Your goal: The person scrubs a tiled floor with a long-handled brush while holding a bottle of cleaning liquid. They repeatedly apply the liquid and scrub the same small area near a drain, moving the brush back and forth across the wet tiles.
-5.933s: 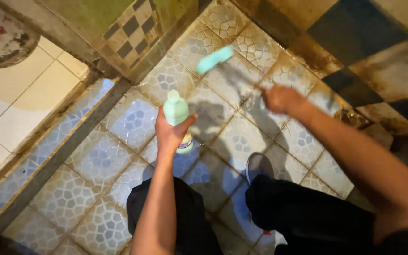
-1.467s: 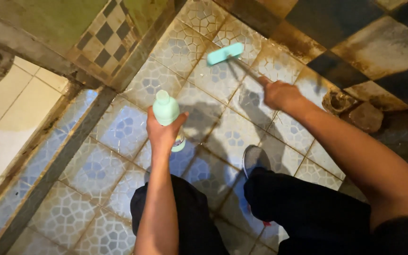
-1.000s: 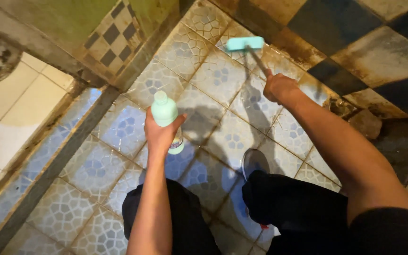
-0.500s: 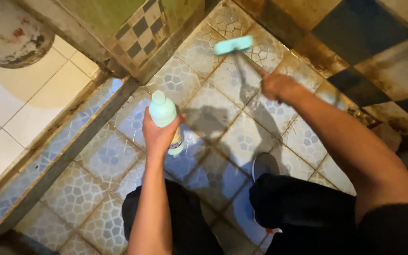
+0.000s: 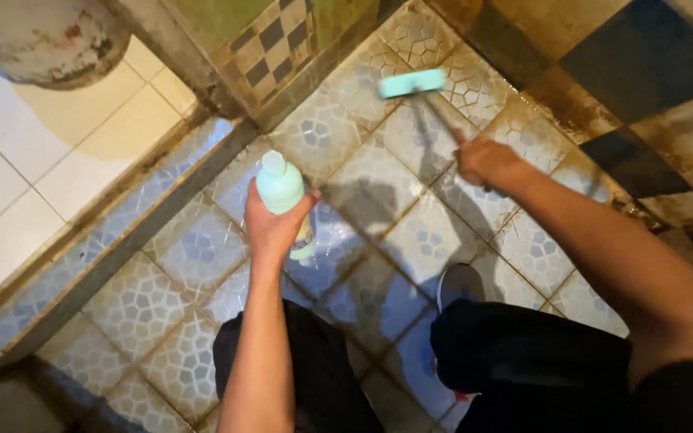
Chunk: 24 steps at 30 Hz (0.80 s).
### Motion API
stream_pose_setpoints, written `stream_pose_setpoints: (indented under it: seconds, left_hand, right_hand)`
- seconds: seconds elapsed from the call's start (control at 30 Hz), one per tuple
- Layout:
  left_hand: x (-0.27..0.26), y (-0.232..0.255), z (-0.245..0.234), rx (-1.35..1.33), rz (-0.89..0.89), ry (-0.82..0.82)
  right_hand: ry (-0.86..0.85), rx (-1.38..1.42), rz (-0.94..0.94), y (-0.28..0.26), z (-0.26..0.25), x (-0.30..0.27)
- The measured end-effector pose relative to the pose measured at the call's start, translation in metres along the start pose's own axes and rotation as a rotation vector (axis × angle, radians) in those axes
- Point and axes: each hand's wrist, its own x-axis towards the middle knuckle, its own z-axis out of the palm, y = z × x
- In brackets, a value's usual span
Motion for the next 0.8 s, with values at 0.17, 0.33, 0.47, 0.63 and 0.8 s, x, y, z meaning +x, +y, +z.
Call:
stream_pose_setpoints:
  seconds: [0.17,0.33,0.47,0.63,0.8]
  left_hand:
    - [0.009,-0.014,0.000,0.027,-0.009,0.045]
    - [0.012,-0.024,-0.001,-0.150,0.058,0.085]
    - [0.012,-0.023,-0.013,-0.092,0.062,0.100]
    - [0.005,-0.017,-0.015,-0.087,0.046,0.102]
    - [0.004,-0.016,0.000,-0.121,0.028,0.076]
  right_hand:
    - [0.149,-0.115,-0.308,-0.031,0.086,0.010]
    - [0.122,-0.228,-0.135,-0.033,0.032,0.017]
    - [0.167,-0.126,-0.104,0.013,0.089,0.097]
    - [0.842,-0.187,-0.705,-0.025,0.160,0.007]
    - [0.714,-0.462,-0.536,0.001,0.212,0.020]
